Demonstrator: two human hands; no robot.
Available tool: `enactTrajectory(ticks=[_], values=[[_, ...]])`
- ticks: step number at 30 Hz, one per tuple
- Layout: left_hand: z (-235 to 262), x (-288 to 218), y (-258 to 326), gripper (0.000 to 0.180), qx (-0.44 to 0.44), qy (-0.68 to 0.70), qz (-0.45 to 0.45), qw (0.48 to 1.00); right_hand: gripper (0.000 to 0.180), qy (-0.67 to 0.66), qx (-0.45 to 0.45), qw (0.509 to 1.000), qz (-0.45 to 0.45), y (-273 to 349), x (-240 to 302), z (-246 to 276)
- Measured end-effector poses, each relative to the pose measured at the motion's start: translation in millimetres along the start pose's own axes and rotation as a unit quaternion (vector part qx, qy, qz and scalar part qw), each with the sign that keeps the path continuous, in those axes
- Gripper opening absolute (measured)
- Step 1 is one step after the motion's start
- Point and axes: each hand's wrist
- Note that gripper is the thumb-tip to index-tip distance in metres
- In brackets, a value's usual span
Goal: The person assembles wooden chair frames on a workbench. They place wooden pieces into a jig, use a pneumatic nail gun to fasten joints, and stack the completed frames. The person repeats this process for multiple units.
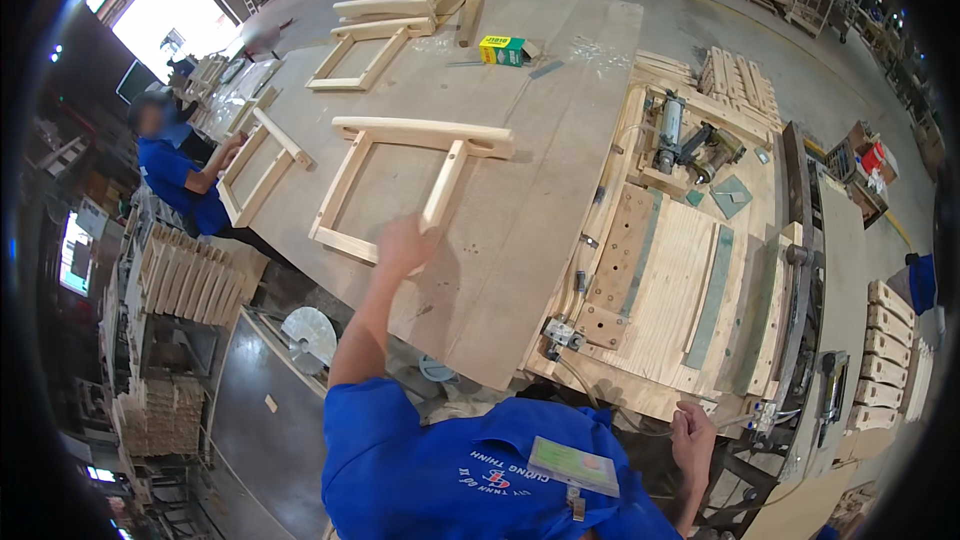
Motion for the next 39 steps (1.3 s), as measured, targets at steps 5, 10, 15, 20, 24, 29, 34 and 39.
enactTrajectory(ticks=[5, 10, 15, 20, 24, 29, 34, 39], values=[[11, 42, 18, 0.048, -0.059, -0.028, 0.011, 0.998, 0.025, -0.034, -0.032, 0.999, -0.013, 25, -21, 22], [7, 36, 49, 0.052, -0.061, -0.051, 0.019, 0.997, 0.026, -0.045, -0.107, 0.992, -0.056, 78, -47, 57], [7, 17, 75, 0.052, -0.037, -0.061, 0.055, 0.996, 0.028, -0.075, -0.162, 0.981, -0.083, 140, -103, 85], [10, 3, 101, 0.051, -0.046, -0.086, 0.052, 0.994, 0.028, -0.076, -0.152, 0.984, -0.06, 167, -117, 99], [7, -24, 138, 0.053, 0.064, 0.04, 0.049, 0.996, 0.027, -0.073, -0.139, 0.985, -0.074, 162, -92, 101], [15, -17, 202, 0.055, -0.066, -0.038, -0.209, 0.975, 0.025, -0.057, -0.085, 0.994, -0.048, 131, -71, 96], [26, 35, 204, 0.046, -0.017, -0.114, -0.206, 0.972, 0.024, 0.022, 0.016, 0.998, 0.063, 77, -45, 87], [33, 36, 204, 0.043, 0.013, -0.063, -0.247, 0.967, 0.024, 0.023, 0.063, 0.995, 0.075, 35, 11, 73]])
Point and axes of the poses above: each hand's wrist, its own y-axis away from the middle knuckle, its own z-axis out of the back of the hand, x = y × z, and after that the axes turned 6 degrees about -y, right-handed
